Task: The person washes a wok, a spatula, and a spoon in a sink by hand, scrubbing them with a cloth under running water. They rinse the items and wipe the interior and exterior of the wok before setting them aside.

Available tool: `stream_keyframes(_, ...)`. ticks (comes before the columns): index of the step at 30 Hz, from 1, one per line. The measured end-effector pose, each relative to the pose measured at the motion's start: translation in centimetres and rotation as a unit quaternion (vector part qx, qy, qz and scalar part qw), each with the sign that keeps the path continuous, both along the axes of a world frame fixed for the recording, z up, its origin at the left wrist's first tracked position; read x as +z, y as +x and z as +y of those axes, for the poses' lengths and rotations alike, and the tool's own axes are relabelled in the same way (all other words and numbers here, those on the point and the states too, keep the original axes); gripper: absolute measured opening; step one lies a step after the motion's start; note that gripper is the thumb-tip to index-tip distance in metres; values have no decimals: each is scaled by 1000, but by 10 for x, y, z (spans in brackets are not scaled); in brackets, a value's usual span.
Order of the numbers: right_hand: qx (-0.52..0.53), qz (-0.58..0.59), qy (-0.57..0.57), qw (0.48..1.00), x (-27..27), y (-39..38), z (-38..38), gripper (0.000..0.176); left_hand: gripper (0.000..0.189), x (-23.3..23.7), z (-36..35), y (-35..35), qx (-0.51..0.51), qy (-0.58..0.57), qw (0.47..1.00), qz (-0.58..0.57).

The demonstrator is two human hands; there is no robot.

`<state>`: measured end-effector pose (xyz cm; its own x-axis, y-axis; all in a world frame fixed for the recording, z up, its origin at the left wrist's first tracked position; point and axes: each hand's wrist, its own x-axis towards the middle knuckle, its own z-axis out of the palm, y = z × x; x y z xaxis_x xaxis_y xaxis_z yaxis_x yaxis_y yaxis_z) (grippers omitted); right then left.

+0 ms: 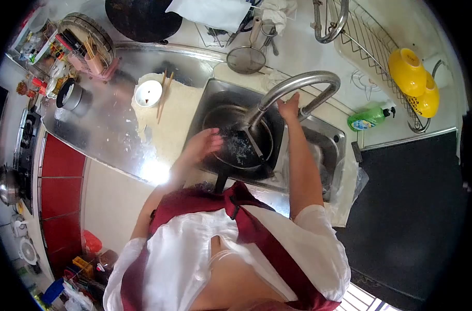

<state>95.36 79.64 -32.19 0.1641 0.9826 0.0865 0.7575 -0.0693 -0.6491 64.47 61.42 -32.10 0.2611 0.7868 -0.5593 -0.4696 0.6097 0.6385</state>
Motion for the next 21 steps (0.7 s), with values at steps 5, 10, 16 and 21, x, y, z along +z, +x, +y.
stream_keyframes(5, 99, -66, -21, 993, -8, -4, -3, 82, 41, -24, 49, 54, 49, 7, 997, -55)
stream_keyframes(10, 50, -31, 82, 995, -4, -19, -30, 61, 34, -31, 79, 82, 48, 65, 992, -98)
stream_keyframes(16, 23, 587, -189, 787, -19, -73, -75, 23, 26, -31, 79, 81, 41, 55, 996, -48)
stream_keyframes(21, 152, 746, -219, 610, -20, -87, -84, 31, 49, -7, 68, 80, 64, 39, 992, -97)
